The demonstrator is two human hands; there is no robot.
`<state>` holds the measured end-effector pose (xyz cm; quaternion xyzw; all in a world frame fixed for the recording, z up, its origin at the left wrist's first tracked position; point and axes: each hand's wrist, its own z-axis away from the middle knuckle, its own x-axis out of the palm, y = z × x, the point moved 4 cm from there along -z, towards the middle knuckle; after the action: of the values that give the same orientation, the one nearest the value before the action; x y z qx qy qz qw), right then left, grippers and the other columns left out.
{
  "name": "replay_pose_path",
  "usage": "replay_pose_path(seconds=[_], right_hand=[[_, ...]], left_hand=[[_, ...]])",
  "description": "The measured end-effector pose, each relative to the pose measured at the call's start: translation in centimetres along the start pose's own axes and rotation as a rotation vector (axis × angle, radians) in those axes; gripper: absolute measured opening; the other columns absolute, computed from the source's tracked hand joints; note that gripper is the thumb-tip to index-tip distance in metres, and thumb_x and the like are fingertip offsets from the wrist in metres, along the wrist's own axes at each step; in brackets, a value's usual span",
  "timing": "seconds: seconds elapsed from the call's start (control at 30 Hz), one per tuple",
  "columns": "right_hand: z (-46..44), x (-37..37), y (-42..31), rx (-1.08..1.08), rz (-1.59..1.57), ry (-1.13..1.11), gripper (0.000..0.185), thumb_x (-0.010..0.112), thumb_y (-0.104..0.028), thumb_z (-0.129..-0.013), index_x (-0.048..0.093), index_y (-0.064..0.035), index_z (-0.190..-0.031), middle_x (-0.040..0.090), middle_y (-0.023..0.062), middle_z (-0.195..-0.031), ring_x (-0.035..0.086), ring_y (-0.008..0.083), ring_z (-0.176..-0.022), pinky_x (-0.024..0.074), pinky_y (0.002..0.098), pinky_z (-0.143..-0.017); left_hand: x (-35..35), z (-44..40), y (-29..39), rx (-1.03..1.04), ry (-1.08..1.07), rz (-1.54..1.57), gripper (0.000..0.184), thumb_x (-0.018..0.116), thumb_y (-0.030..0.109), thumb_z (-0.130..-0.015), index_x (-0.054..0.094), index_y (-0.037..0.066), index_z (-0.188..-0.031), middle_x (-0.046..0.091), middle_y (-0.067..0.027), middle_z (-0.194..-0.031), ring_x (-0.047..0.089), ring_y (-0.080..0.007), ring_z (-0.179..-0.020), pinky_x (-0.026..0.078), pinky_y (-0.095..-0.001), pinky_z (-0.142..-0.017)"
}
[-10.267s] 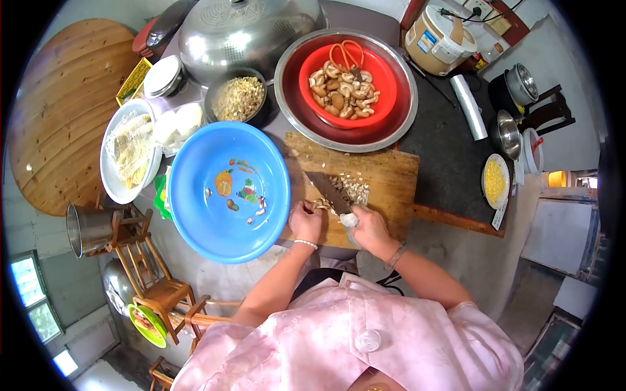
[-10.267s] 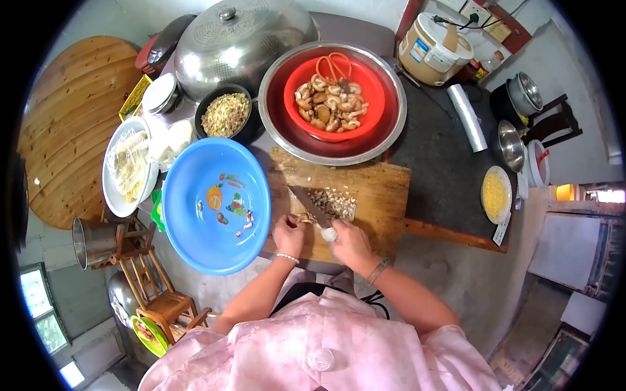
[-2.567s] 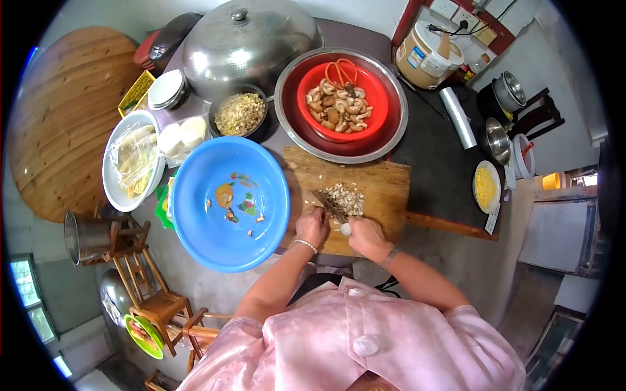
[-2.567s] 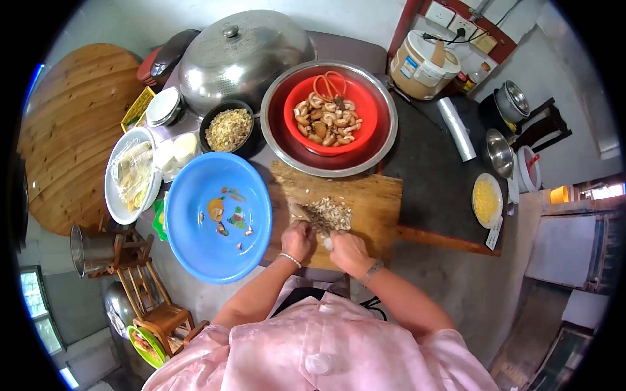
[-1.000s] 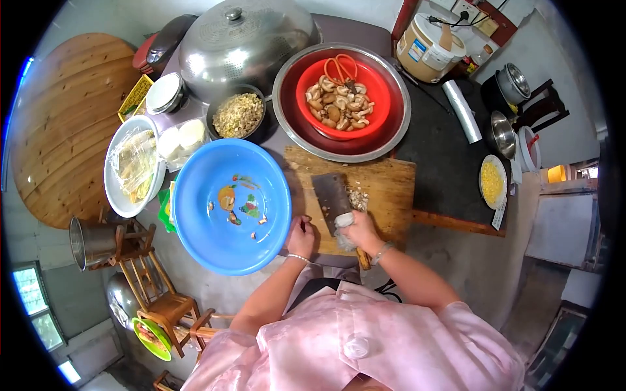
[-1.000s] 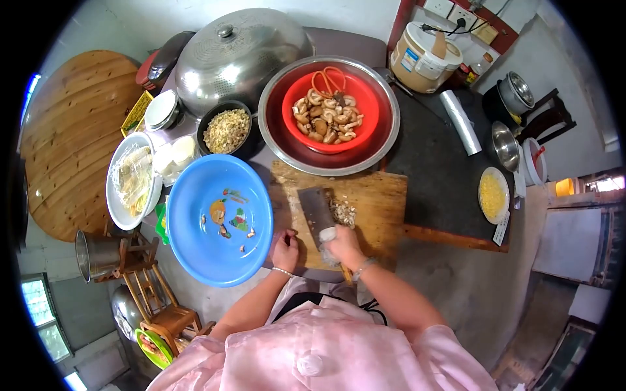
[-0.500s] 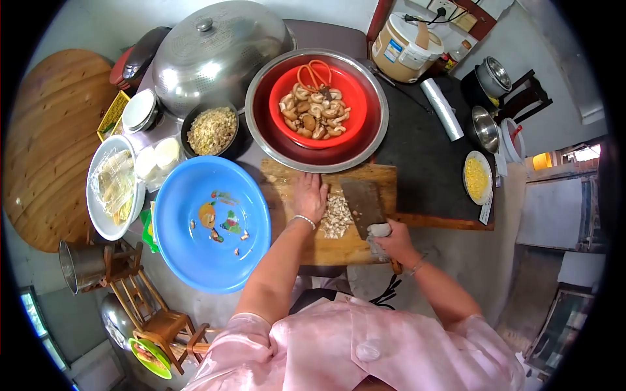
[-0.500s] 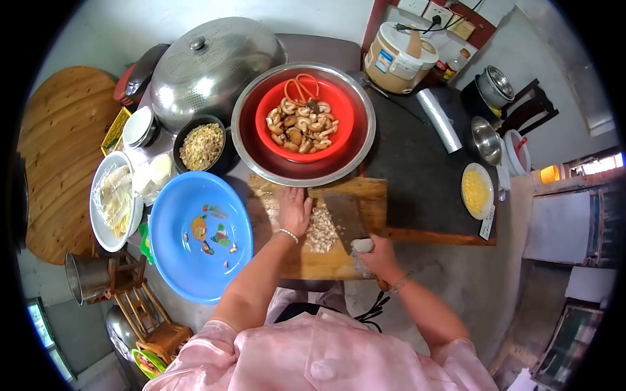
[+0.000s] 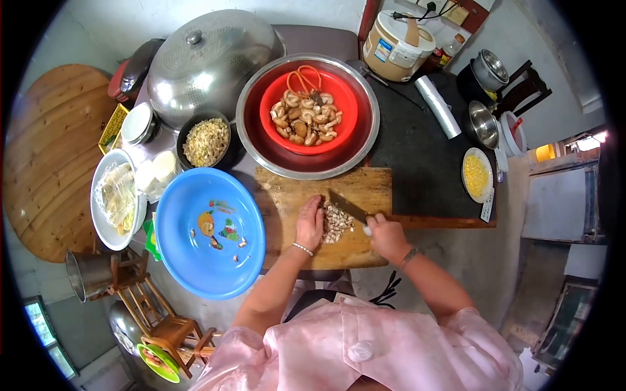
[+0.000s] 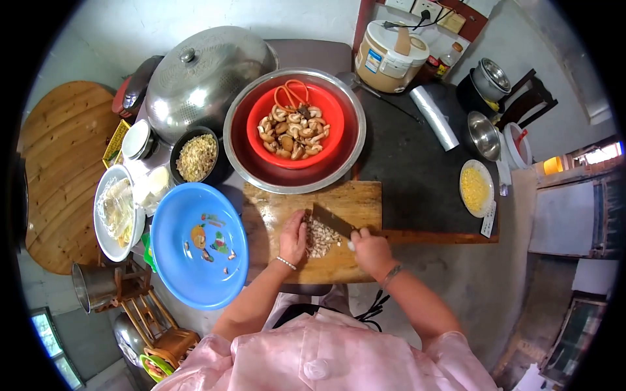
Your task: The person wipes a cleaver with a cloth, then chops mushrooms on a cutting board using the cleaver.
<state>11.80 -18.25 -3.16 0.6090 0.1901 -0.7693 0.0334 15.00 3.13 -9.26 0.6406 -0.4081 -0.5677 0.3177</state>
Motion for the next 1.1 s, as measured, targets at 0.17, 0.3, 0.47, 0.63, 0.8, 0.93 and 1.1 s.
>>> replay_pose_path(seconds=[0.17,0.3,0.47,0.63,0.8,0.93,1.1], right_hand=[[0.6,-1.3,-0.3,-0.028,-0.056,-0.007,0.021,0.061,-0.007,-0.07,0.059,-0.0056,-0.091,0.06,0.0136,-0.084,0.064,0.0338,-0.071,0.051,0.0459,-0.063],[-0.2,-1.3,1.5,0.043,-0.1,-0.031,0.016,0.059,-0.006,-0.07,0.06,-0.0042,-0.086,0.061,0.0156,-0.082,0.064,0.0353,-0.073,0.0507,0.0463,-0.064],[-0.5,-1.0,2.2,0.071,-0.165,-0.04,0.014,0.059,-0.006,-0.07,0.061,-0.0032,-0.083,0.062,0.0167,-0.081,0.064,0.0363,-0.074,0.0507,0.0466,-0.065],[-0.5,-0.9,2.6,0.077,-0.187,-0.065,0.013,0.058,-0.008,-0.072,0.061,-0.0029,-0.084,0.062,0.0168,-0.082,0.064,0.0364,-0.073,0.0512,0.0467,-0.066],[-0.5,-0.4,2.9,0.098,-0.195,-0.094,0.014,0.057,-0.008,-0.073,0.061,-0.0028,-0.085,0.062,0.0172,-0.086,0.064,0.0367,-0.072,0.052,0.0467,-0.066],[-0.3,-0.4,2.9,0.105,-0.193,-0.1,0.014,0.056,-0.008,-0.073,0.062,-0.0024,-0.085,0.062,0.0169,-0.085,0.064,0.0363,-0.071,0.0521,0.046,-0.065],[-0.4,-0.3,3.0,0.095,-0.18,-0.088,0.014,0.056,-0.008,-0.073,0.061,-0.0023,-0.084,0.062,0.0164,-0.083,0.064,0.0354,-0.07,0.0522,0.0452,-0.065]], left_hand=[[-2.5,0.5,2.4,0.015,0.18,-0.074,0.005,0.058,0.003,-0.086,0.062,0.002,-0.089,0.062,-0.015,-0.082,0.061,-0.0316,-0.074,0.049,-0.0372,-0.068],[-5.0,-3.5,7.5,0.195,0.263,-0.07,0.01,0.061,-0.001,-0.079,0.061,0.003,-0.088,0.061,-0.0139,-0.081,0.06,-0.0305,-0.073,0.048,-0.0361,-0.067],[-5.4,-12.8,6.7,0.165,0.25,-0.241,0.021,0.061,-0.003,-0.076,0.063,0.002,-0.096,0.064,-0.015,-0.09,0.063,-0.0318,-0.08,0.05,-0.0387,-0.073],[-3.1,-20.2,2.0,0.068,-0.02,-0.535,0.033,0.056,0.008,-0.083,0.06,0.006,-0.117,0.063,-0.0172,-0.114,0.064,-0.0338,-0.098,0.053,-0.0414,-0.079],[-0.2,-24.1,-0.9,-0.063,-0.421,-1.019,0.026,0.049,0.012,-0.09,0.06,0.013,-0.114,0.068,-0.0143,-0.105,0.067,-0.0318,-0.093,0.054,-0.043,-0.077],[0.3,-25.2,-2.4,-0.186,-0.35,-1.001,0.021,0.053,0.015,-0.089,0.066,0.007,-0.104,0.068,-0.0151,-0.104,0.066,-0.031,-0.099,0.054,-0.0413,-0.082],[0.5,-25.1,-2.4,-0.177,-0.444,-1.051,0.025,0.057,0.018,-0.084,0.068,0.008,-0.105,0.069,-0.0174,-0.106,0.066,-0.0317,-0.099,0.054,-0.04,-0.082]])
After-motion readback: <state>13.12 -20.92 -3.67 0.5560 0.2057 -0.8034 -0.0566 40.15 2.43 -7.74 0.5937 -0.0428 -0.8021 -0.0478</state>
